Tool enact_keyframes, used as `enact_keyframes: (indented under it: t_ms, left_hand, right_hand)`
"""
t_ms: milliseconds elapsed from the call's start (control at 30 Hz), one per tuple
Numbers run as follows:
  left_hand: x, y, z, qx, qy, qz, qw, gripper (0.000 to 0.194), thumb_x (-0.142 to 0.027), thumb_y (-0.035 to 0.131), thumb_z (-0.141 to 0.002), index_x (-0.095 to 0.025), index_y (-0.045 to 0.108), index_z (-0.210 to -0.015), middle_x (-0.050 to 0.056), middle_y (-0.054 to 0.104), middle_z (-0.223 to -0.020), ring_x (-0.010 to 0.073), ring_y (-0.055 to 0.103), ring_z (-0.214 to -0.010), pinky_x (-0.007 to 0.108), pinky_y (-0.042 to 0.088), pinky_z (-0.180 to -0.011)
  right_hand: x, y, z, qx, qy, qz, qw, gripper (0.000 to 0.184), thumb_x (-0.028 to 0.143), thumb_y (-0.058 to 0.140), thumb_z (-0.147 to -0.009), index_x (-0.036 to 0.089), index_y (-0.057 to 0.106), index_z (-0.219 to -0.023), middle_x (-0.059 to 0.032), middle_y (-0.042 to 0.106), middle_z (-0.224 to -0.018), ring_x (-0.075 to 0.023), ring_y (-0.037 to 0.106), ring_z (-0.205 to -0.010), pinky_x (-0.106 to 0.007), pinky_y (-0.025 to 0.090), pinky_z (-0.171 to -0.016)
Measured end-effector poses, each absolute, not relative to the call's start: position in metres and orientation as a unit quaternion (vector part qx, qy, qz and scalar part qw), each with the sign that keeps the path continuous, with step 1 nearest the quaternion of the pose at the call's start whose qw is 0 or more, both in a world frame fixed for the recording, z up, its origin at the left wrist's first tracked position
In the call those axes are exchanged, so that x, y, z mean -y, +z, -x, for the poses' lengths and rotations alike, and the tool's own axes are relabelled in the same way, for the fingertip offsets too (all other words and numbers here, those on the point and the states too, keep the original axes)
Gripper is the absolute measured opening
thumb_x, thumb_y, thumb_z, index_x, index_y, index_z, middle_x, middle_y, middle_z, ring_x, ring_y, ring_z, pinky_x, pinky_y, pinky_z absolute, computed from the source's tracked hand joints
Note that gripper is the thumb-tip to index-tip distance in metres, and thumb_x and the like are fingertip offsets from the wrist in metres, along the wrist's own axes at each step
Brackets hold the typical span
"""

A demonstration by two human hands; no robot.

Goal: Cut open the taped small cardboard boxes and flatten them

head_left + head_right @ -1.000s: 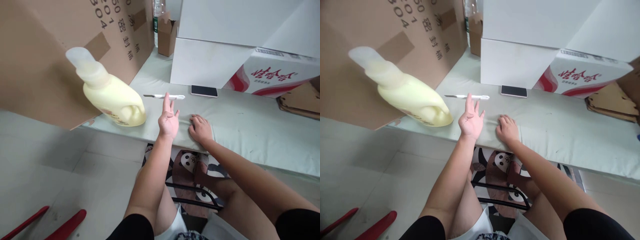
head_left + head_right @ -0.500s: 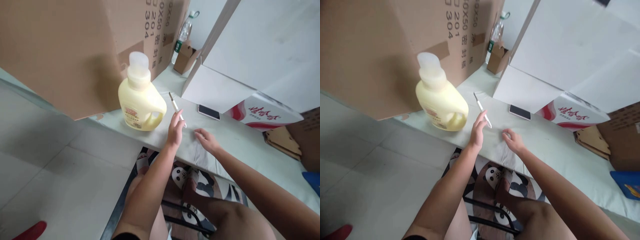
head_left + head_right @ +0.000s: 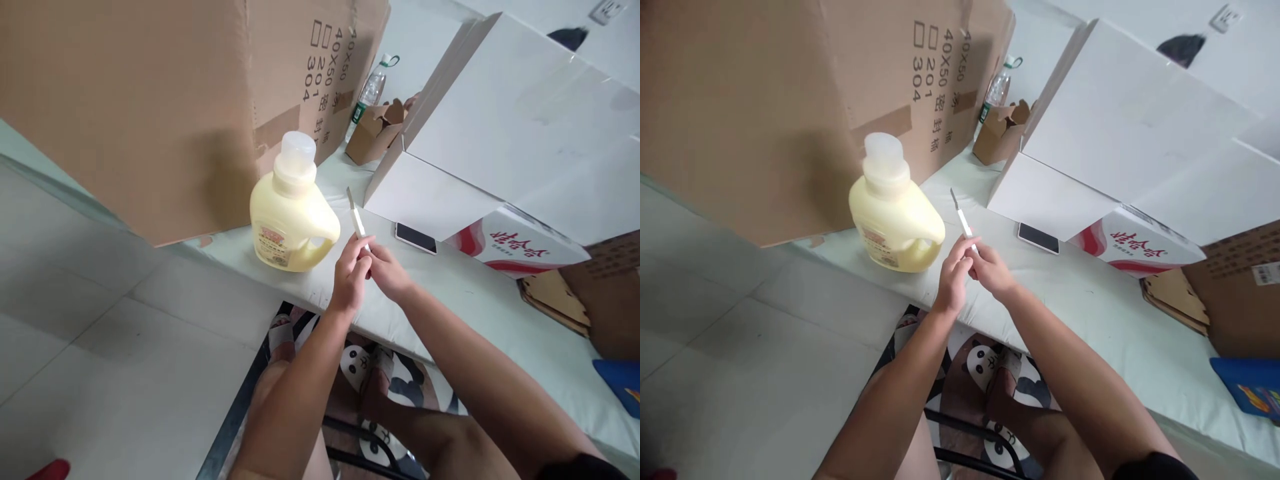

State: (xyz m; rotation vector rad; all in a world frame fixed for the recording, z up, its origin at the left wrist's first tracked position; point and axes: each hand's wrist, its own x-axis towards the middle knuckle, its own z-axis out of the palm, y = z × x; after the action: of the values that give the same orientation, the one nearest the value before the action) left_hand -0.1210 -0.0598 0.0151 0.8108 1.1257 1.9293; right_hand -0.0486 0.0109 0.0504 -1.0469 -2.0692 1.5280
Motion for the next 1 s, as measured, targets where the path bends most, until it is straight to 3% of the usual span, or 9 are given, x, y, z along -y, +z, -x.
enact_keyframes:
  t_ms: [67, 133, 233, 733, 867, 1000]
  left_hand:
    - [0.06, 0.014, 0.124, -0.45, 0.75, -0.322, 0.362, 0.04, -0.031, 0.052, -0.084, -0.025, 0.07, -0.119, 0.008, 0.062, -0.146, 0.0314, 0.057, -0.132, 0.039, 0.056, -0.092]
    - [0.057, 0.012, 0.127, -0.46, 0.752, -0.324, 0.343, 0.041, -0.03, 0.053, -0.085, -0.025, 0.068, -0.123, 0.008, 0.053, -0.156, 0.031, 0.044, -0.147, 0.044, 0.045, -0.113]
    - [0.05, 0.01, 0.126, -0.47, 0.752, -0.321, 0.333, 0.039, -0.029, 0.052, -0.086, -0.024, 0.066, -0.122, 0.01, 0.051, -0.158, 0.0292, 0.038, -0.152, 0.046, 0.034, -0.122]
    - [0.044, 0.01, 0.113, -0.495, 0.739, -0.311, 0.334, 0.031, -0.033, 0.052, -0.086, -0.024, 0.064, -0.114, 0.011, 0.059, -0.133, 0.0281, 0.052, -0.136, 0.044, 0.043, -0.112]
    - [0.041, 0.01, 0.113, -0.509, 0.743, -0.281, 0.332, 0.024, -0.032, 0.054, -0.084, -0.023, 0.063, -0.104, 0.011, 0.062, -0.123, 0.0271, 0.057, -0.127, 0.041, 0.047, -0.104]
    - [0.04, 0.012, 0.116, -0.527, 0.736, -0.271, 0.328, 0.013, -0.031, 0.054, -0.083, -0.022, 0.06, -0.089, 0.008, 0.065, -0.104, 0.0238, 0.061, -0.109, 0.036, 0.05, -0.092]
  right_hand:
    - [-0.014, 0.048, 0.051, 0.715, 0.553, 0.378, 0.2, 0.042, 0.063, 0.061, -0.082, 0.023, 0.05, -0.076, 0.0061, 0.04, -0.058, -0.0097, 0.038, -0.054, -0.025, 0.033, -0.051]
    - [-0.022, 0.044, 0.048, 0.697, 0.56, 0.391, 0.218, 0.044, 0.063, 0.063, -0.082, 0.024, 0.046, -0.072, 0.0067, 0.037, -0.057, -0.0093, 0.037, -0.052, -0.025, 0.032, -0.05]
    - [-0.038, 0.038, 0.039, 0.675, 0.564, 0.412, 0.238, 0.048, 0.06, 0.066, -0.082, 0.024, 0.039, -0.067, 0.007, 0.035, -0.057, -0.0082, 0.036, -0.05, -0.026, 0.032, -0.049]
    - [-0.05, 0.024, -0.007, 0.653, 0.536, 0.469, 0.257, 0.047, 0.06, 0.068, -0.079, 0.025, 0.039, -0.065, 0.0073, 0.034, -0.054, -0.0086, 0.032, -0.048, -0.027, 0.029, -0.047]
    - [-0.059, 0.03, -0.001, 0.679, 0.493, 0.484, 0.25, 0.045, 0.049, 0.073, -0.079, 0.024, 0.042, -0.059, 0.005, 0.04, -0.048, -0.0093, 0.034, -0.047, -0.027, 0.027, -0.047]
    - [-0.078, 0.042, 0.028, 0.705, 0.458, 0.483, 0.242, 0.05, 0.044, 0.067, -0.087, 0.022, 0.045, -0.048, 0.0003, 0.045, -0.045, -0.0106, 0.04, -0.048, -0.028, 0.033, -0.052]
